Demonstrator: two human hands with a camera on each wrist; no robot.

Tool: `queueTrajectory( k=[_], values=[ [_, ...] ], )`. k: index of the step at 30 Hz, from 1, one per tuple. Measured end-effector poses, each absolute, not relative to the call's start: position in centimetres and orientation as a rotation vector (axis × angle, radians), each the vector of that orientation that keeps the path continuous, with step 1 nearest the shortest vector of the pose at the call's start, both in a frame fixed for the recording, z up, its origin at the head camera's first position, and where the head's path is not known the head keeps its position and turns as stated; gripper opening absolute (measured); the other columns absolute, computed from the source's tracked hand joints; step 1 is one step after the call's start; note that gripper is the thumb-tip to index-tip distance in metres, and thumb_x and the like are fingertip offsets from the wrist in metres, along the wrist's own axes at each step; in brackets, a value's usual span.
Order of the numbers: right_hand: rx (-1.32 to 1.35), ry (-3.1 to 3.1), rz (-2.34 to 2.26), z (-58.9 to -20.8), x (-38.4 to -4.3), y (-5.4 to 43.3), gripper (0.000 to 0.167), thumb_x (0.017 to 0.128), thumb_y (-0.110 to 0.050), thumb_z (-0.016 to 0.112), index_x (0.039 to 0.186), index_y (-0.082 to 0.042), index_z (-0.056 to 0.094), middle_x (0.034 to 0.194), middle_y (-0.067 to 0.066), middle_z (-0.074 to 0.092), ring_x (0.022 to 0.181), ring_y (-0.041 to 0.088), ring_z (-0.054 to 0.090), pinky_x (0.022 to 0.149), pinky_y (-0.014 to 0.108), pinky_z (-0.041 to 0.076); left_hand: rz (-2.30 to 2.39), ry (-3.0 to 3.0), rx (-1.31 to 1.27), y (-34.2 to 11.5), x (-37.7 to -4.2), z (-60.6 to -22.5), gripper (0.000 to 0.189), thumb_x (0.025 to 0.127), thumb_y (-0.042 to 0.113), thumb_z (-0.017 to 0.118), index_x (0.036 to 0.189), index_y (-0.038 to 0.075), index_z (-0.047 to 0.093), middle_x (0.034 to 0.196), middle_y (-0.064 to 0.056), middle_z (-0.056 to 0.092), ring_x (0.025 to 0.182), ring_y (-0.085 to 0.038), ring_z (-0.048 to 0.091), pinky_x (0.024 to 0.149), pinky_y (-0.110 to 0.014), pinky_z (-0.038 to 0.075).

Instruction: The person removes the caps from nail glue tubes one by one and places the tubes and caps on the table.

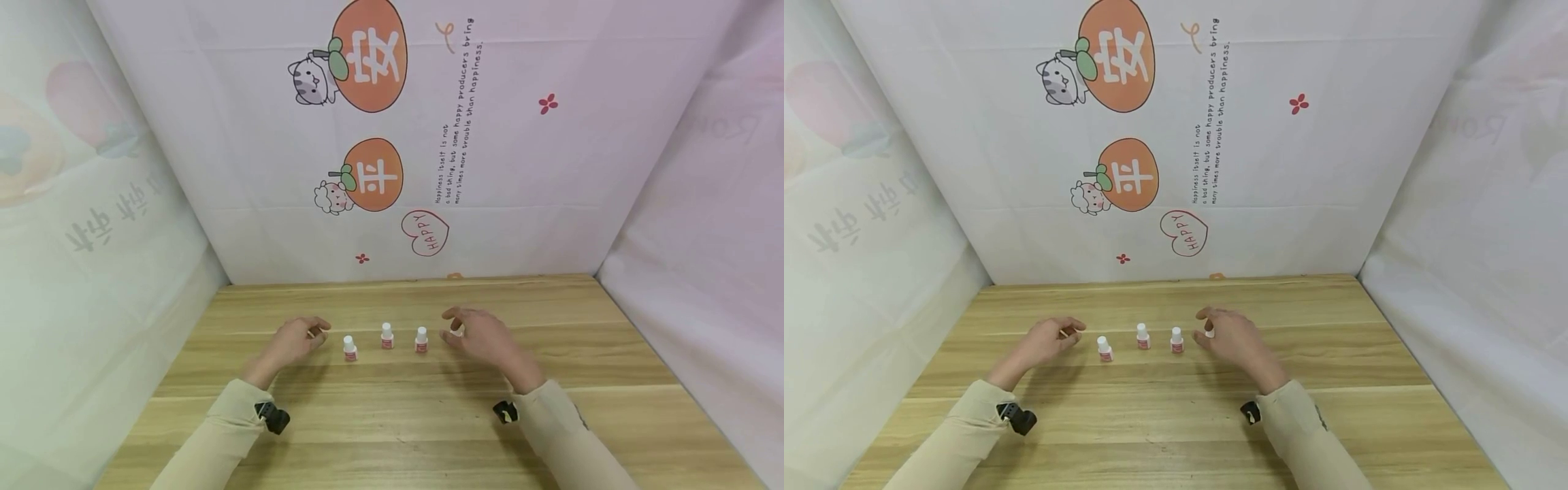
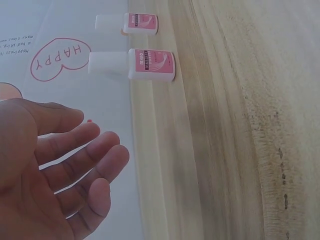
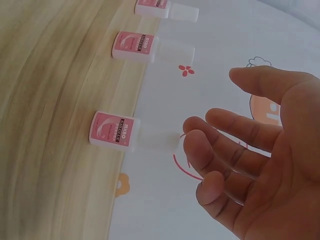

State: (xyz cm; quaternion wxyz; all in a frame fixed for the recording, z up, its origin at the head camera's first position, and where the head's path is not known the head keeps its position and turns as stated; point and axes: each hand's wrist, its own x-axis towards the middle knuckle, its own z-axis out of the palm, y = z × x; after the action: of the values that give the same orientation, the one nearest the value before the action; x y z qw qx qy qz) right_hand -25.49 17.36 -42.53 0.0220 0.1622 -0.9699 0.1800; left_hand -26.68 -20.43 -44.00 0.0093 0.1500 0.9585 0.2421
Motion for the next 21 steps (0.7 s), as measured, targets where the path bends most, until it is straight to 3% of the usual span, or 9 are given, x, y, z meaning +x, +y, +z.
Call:
queueTrajectory(
  k=[21],
  values=[
    [0.524,-2.938,0.587,-43.50,-25.08,16.54,0.034,0.093,-0.038,0.067,0.119,-0.016,0.068,0.092,-0.008,0.072,0.077,0.009,0.063,0.071,0.034,0.053,0.884,2.950,0.439,-20.26,-26.56,-44.50,0.021,0.092,0.008,0.065,0.111,0.001,0.071,0.089,-0.004,0.071,0.083,-0.018,0.066,0.081,-0.039,0.056]
  ],
)
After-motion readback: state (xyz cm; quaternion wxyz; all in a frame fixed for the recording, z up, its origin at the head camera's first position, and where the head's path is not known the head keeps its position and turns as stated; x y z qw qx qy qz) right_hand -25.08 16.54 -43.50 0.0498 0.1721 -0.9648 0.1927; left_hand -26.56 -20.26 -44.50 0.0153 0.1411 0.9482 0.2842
